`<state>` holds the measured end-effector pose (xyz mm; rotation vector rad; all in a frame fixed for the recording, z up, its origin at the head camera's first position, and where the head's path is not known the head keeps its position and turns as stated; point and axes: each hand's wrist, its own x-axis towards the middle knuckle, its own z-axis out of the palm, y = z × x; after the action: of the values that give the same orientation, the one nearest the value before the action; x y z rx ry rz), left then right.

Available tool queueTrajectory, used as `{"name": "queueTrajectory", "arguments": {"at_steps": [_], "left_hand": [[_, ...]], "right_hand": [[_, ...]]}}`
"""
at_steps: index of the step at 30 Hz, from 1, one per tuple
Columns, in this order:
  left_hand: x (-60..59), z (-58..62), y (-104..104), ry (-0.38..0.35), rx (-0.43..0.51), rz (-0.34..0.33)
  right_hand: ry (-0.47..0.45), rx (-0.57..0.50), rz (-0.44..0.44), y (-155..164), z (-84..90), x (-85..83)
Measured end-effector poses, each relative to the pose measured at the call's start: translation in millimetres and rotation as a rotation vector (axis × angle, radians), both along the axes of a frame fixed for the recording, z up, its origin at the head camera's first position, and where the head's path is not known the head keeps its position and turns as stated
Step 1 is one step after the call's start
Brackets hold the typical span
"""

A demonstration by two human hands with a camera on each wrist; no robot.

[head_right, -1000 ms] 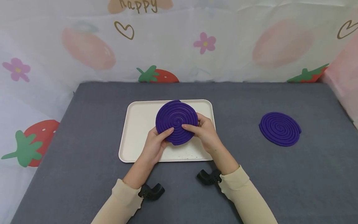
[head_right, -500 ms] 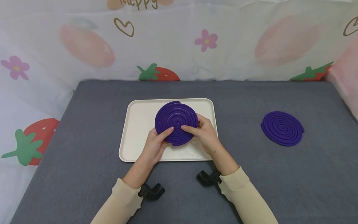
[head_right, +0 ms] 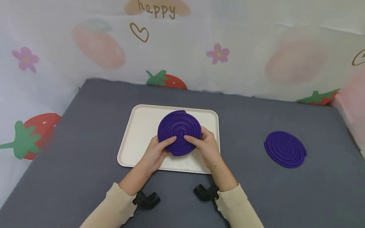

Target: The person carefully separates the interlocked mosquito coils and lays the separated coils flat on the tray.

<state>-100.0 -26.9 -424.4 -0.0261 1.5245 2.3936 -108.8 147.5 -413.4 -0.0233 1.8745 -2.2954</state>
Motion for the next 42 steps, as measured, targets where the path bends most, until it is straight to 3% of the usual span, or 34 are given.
{"name": "queueTrajectory", "arguments": {"at_steps": [6,15,23,32,42], "left_hand": [[3.5,-1.7,-8.1,-0.034,-0.047,-0.040],[-1.8,1.4,5.0,-0.001,0.008,-0.053],[-6.6,5.4,12.7,0.045,0.024,-0.003],[-6.6,7.3,11.8,0.076,-0.030,0.034],[-2.8,9.0,7.9,0.059,-0.045,0.015]], "right_hand": [[-0.036,-0.043,-0.052,-7.7,-8.1,10.3],[0.009,-0.018,-0.040,6.6,0.7,5.7],[0.001,-0.046,0.023,14.1,14.1,-5.1],[-0.060,-0.096,0.080,14.1,17.5,-7.1],[-0.099,-0.141,0.115,13.4,14.9,-4.4]]}}
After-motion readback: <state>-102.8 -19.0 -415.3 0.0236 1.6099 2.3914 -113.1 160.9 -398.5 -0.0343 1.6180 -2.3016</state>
